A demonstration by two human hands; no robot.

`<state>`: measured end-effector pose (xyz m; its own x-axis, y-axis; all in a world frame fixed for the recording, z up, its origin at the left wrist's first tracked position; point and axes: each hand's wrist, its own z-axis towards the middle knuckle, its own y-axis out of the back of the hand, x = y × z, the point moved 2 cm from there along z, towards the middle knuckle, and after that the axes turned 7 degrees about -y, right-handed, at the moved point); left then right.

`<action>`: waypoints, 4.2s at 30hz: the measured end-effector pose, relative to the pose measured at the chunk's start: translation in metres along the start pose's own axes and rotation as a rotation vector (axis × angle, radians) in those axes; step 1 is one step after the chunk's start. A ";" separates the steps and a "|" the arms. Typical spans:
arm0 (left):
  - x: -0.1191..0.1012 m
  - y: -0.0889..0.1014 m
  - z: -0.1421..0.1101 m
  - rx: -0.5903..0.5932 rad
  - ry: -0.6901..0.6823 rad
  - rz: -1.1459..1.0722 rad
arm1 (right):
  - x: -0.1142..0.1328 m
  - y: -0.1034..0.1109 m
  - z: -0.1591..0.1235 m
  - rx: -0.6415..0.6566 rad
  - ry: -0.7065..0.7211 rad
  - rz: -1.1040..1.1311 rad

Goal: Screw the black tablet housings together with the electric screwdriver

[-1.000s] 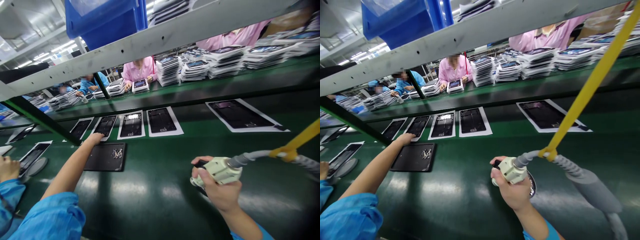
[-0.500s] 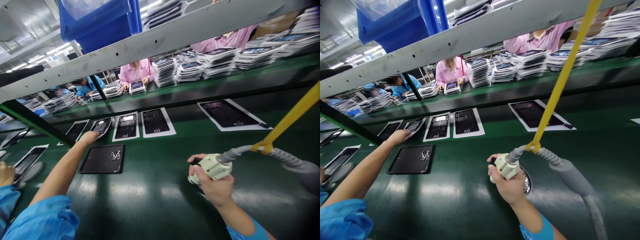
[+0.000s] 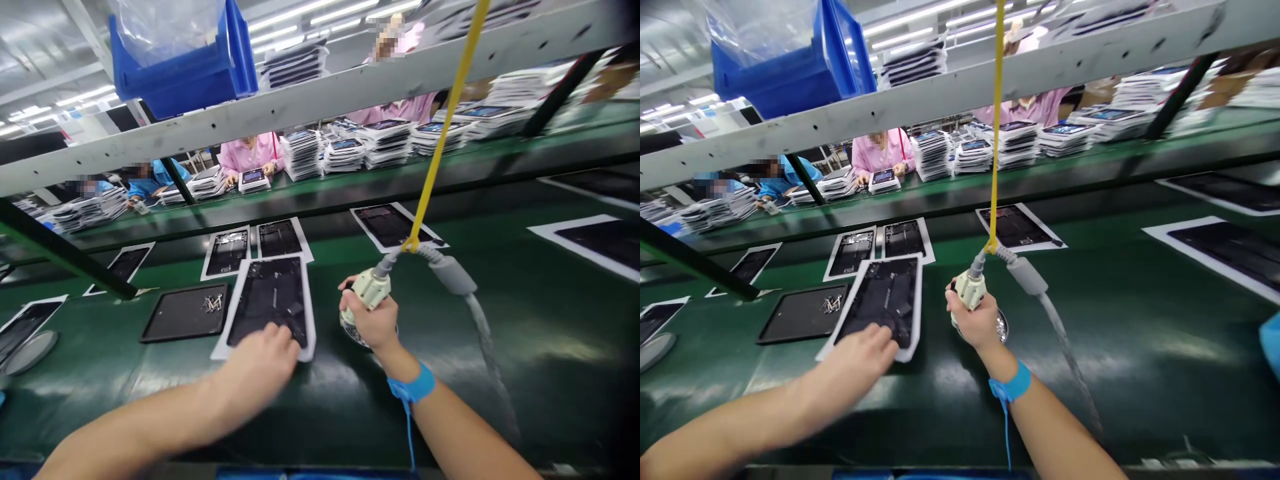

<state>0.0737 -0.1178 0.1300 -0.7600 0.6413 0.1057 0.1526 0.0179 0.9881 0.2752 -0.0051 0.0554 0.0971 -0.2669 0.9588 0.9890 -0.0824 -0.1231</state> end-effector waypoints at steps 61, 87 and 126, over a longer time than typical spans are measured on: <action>0.093 -0.121 0.002 -0.489 0.397 -0.830 | -0.004 0.008 0.004 -0.016 0.040 -0.101; 0.074 -0.075 0.091 -0.109 0.349 -0.834 | -0.008 0.008 0.003 0.029 0.028 -0.094; 0.059 -0.129 0.009 -0.490 0.363 -0.403 | 0.001 0.016 0.001 -0.061 0.115 -0.137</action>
<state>0.0149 -0.0748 0.0082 -0.8722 0.3609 -0.3302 -0.4186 -0.2014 0.8856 0.2909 -0.0055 0.0547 -0.0554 -0.3573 0.9324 0.9832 -0.1824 -0.0115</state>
